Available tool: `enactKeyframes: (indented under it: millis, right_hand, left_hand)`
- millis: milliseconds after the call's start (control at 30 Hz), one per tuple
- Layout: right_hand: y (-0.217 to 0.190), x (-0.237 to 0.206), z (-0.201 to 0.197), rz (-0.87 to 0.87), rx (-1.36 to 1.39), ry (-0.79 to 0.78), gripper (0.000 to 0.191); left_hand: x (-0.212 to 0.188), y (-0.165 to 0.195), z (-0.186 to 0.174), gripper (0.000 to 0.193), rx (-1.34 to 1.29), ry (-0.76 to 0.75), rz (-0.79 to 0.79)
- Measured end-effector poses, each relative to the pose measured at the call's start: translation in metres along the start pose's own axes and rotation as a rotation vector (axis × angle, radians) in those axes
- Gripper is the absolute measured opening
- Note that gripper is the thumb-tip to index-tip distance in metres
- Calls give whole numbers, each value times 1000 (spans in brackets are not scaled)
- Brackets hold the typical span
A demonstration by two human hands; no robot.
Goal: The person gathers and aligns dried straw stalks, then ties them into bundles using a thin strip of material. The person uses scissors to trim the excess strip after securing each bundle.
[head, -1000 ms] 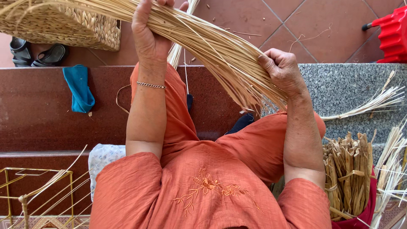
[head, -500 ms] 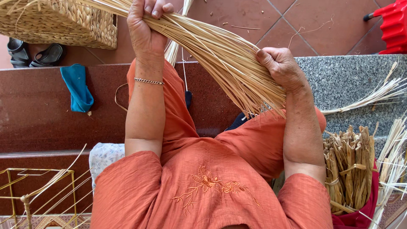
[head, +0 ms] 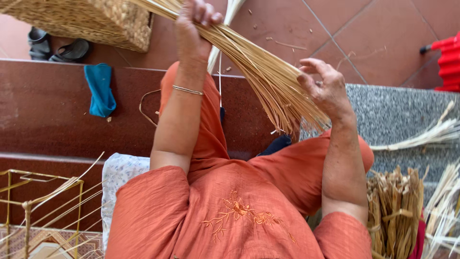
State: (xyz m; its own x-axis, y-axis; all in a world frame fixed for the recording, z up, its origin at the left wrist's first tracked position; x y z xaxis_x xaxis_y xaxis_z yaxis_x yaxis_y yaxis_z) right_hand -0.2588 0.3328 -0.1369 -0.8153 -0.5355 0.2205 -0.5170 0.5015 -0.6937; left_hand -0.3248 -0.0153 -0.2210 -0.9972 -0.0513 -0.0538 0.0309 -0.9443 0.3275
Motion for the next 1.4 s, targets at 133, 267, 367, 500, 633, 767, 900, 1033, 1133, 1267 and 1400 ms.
enactKeyframes:
  millis: [133, 267, 367, 500, 633, 767, 900, 1033, 1133, 1267, 1400]
  right_hand:
    - [5, 12, 10, -166, -166, -13, 63]
    - [1, 22, 33, -101, -26, 12, 92]
    - [-8, 30, 52, -111, -4, -21, 110]
    - [-10, 35, 79, -71, 296, -14, 120]
    - [5, 26, 107, -19, 467, 6, 96]
    - [28, 4, 136, 123, 736, 23, 24]
    - [39, -18, 150, 127, 711, 105, 13]
    - [33, -34, 154, 205, 673, 270, 18]
    - [18, -41, 153, 314, 738, 369, 13]
    - [-2, -47, 146, 357, 684, 323, 10]
    - [-6, -55, 131, 182, 590, 287, 9]
  left_hand:
    - [2, -11, 22, 31, 216, 83, 47]
    - [-6, -31, 49, 26, 317, -29, -6]
    - [-15, -42, 65, 21, 385, -177, -126]
    - [-29, -60, 77, 20, 424, -339, -347]
    - [-42, -77, 84, 29, 472, -423, -561]
    - [-55, -88, 92, 38, 610, -393, -626]
    - [-68, -95, 104, 57, 699, -447, -637]
    - [-73, -105, 111, 67, 793, -483, -560]
    - [-76, -111, 118, 63, 727, -548, -507]
    - [-72, -108, 130, 39, 661, -544, -498]
    - [-66, -117, 140, 55, 829, -530, -388]
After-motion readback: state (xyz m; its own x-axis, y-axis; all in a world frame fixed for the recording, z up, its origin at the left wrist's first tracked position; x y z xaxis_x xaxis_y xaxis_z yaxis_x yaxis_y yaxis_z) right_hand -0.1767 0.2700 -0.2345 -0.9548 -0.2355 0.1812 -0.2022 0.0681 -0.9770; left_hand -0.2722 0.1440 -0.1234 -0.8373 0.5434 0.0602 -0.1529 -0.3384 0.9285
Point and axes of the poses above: each hand's wrist, its own x-axis towards the middle knuckle, its own z-axis out of the palm, y = z × x, the point moved 2 cm from there along x, towards the middle knuckle, and after that the axes turned 14 degrees about -z, right-handed, at the moved point
